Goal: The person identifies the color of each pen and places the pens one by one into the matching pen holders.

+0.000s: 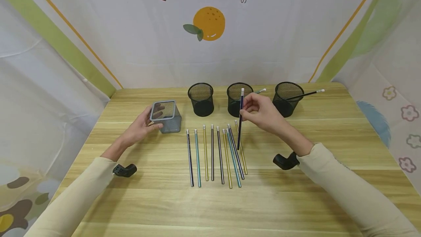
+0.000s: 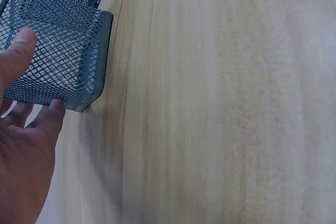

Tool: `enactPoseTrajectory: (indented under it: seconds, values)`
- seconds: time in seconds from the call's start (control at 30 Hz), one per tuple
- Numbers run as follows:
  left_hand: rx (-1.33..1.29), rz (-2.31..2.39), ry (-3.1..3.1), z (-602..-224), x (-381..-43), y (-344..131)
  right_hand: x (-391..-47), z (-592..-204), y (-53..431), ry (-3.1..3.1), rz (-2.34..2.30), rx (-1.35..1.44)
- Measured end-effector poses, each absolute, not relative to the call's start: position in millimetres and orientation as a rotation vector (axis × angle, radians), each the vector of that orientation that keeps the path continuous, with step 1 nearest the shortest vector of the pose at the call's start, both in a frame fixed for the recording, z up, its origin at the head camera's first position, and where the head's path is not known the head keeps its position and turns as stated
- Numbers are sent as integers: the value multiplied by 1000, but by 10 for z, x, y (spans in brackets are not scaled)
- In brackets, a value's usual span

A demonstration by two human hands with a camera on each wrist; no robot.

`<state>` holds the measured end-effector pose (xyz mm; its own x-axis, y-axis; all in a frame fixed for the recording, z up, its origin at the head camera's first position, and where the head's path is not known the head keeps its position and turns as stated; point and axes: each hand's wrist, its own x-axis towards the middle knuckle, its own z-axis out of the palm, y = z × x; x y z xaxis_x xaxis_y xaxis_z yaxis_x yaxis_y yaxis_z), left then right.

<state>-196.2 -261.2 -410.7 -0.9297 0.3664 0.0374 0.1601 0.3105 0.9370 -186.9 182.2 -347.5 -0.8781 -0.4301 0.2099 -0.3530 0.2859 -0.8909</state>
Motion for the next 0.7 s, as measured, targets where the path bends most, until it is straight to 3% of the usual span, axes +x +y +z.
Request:
enactPoseTrajectory:
  seconds: [0.7]
  values:
    - [477, 1684, 2384, -4112, -1968, -2603, -1895, -3525, 1752, 2407, -1982, -846]
